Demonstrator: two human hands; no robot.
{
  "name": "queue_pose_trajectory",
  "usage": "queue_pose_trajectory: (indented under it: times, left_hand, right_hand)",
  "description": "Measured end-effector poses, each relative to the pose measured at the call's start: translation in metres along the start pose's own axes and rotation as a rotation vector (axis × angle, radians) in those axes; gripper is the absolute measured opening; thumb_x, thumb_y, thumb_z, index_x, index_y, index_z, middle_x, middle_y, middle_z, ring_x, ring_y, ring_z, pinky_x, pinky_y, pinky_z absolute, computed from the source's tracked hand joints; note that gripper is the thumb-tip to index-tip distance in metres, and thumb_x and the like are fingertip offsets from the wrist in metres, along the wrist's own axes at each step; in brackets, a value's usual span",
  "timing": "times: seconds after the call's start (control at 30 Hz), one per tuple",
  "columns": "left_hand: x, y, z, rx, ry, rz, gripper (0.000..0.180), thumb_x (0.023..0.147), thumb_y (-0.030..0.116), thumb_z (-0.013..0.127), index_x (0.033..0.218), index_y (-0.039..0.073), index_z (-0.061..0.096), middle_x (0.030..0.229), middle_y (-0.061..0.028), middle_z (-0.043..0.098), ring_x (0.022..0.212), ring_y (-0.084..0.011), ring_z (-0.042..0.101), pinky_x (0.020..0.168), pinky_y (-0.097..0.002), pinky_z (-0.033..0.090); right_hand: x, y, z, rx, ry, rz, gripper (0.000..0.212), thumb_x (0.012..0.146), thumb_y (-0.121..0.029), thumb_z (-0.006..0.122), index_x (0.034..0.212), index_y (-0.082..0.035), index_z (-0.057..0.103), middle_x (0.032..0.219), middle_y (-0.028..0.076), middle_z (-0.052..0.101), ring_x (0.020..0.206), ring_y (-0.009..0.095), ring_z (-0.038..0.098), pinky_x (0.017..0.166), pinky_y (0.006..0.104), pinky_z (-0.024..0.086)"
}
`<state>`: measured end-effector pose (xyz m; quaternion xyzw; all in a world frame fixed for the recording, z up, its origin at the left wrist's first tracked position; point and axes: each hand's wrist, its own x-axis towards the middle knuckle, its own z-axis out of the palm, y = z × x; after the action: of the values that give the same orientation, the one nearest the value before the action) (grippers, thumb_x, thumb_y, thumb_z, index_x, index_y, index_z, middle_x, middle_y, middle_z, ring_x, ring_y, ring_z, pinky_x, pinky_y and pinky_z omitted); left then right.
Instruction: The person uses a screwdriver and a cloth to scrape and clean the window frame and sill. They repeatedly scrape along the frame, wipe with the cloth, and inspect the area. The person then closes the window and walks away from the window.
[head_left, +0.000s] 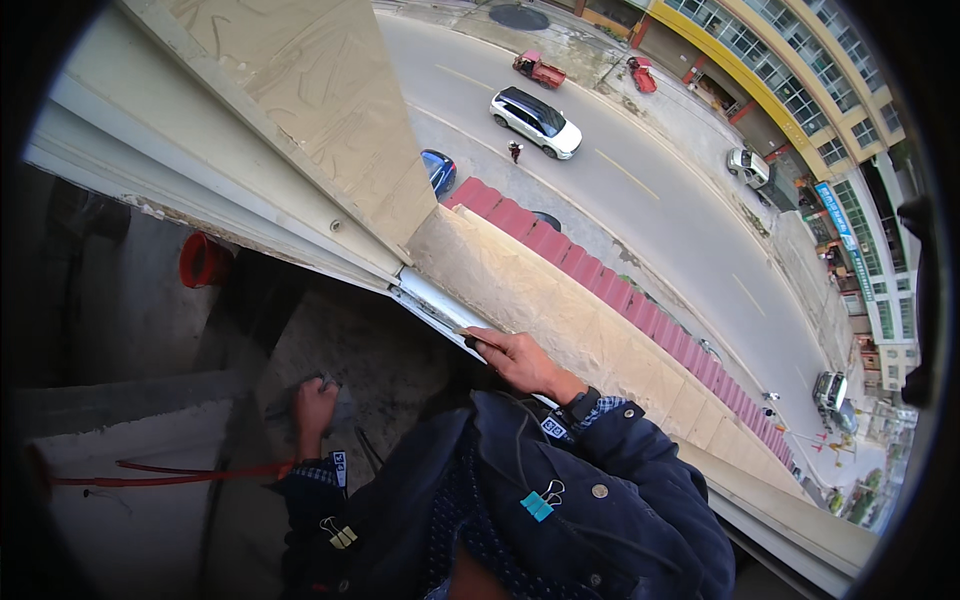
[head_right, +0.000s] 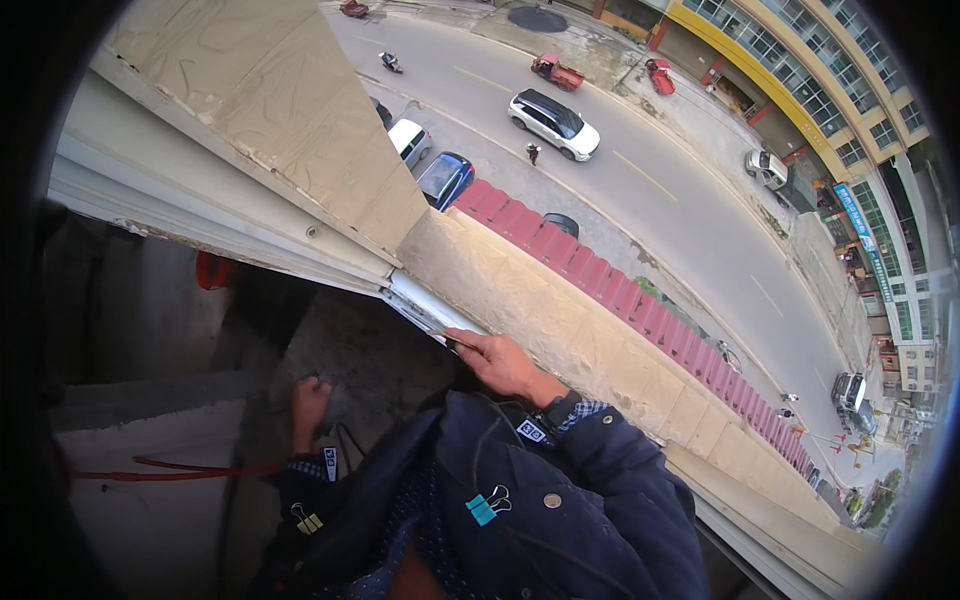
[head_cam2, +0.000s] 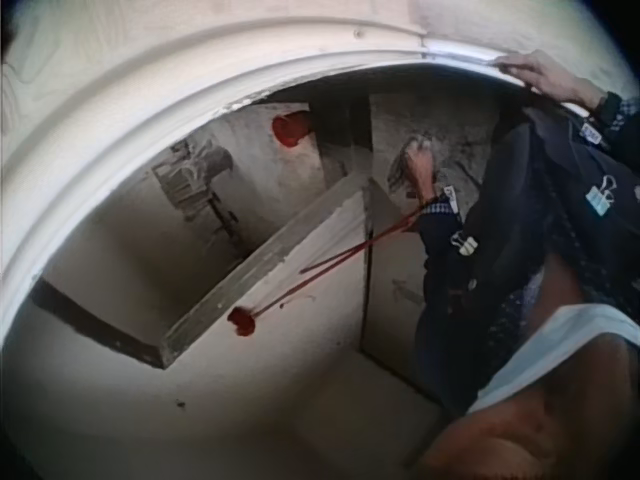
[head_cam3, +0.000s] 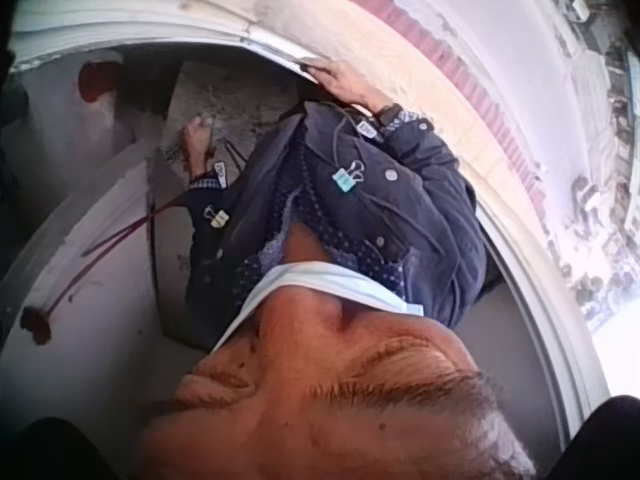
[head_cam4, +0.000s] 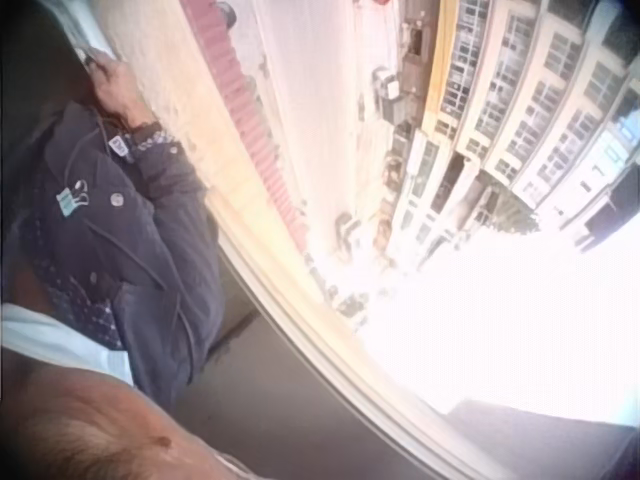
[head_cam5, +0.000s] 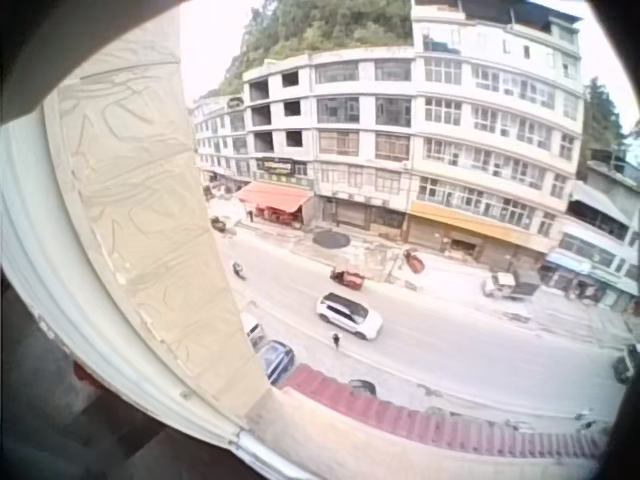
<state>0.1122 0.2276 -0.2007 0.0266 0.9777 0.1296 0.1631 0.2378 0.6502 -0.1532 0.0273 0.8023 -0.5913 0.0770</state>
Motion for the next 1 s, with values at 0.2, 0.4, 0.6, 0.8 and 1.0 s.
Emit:
queue_pose_trajectory:
  times: [0.2,0.4,0.6,0.8,1.0]
  left_hand:
    - [0.001,0.026,-0.030,-0.216,-0.023,0.075,0.040,0.088,0.032,0.069,0.080,-0.007,0.061,0.074,-0.0254,0.060,0.070,-0.0355,0.062,0.066,-0.0466,0.047]
    - [-0.006,0.083,-0.071,-0.507,-0.156,0.121,0.036,0.092,0.025,0.070,0.074,-0.004,0.057,0.065,-0.0047,0.052,0.066,-0.0070,0.045,0.058,-0.0332,0.038]
    - [-0.016,0.151,-0.090,-0.994,-0.288,0.301,0.027,0.094,0.022,0.071,0.086,-0.004,0.068,0.075,0.0026,0.063,0.073,-0.0054,0.051,0.064,-0.0275,0.043]
    - [-0.009,0.208,-0.061,-1.197,-0.397,0.404,0.026,0.096,0.019,0.070,0.107,-0.004,0.075,0.087,0.0021,0.070,0.079,-0.0043,0.056,0.071,-0.0231,0.047]
    - [0.019,0.194,0.007,-0.786,-0.332,0.199,0.025,0.098,0.022,0.068,0.092,-0.002,0.072,0.077,0.0069,0.060,0.071,-0.0024,0.049,0.061,-0.0249,0.042]
  right_hand:
    - [0.008,0.004,0.000,-0.112,0.052,0.053,0.038,0.104,-0.024,0.055,0.140,-0.017,0.063,0.081,0.023,0.067,0.071,0.037,0.065,0.070,0.0446,0.054]
    - [0.018,0.006,-0.002,-0.160,0.083,0.016,0.037,0.103,-0.026,0.055,0.139,-0.017,0.064,0.085,0.025,0.069,0.075,0.043,0.068,0.072,0.0478,0.055]
    - [0.011,-0.005,-0.016,-0.056,0.138,0.036,0.038,0.103,-0.024,0.056,0.139,-0.017,0.064,0.095,0.024,0.072,0.084,0.040,0.071,0.078,0.0447,0.056]
    - [0.002,-0.022,-0.041,0.004,0.197,0.115,0.037,0.103,-0.024,0.057,0.138,-0.013,0.065,0.108,0.023,0.073,0.092,0.037,0.073,0.084,0.0414,0.057]
    - [0.005,-0.028,-0.048,-0.104,0.155,-0.023,0.036,0.102,-0.024,0.057,0.137,-0.016,0.066,0.100,0.021,0.074,0.086,0.038,0.073,0.081,0.0431,0.058]
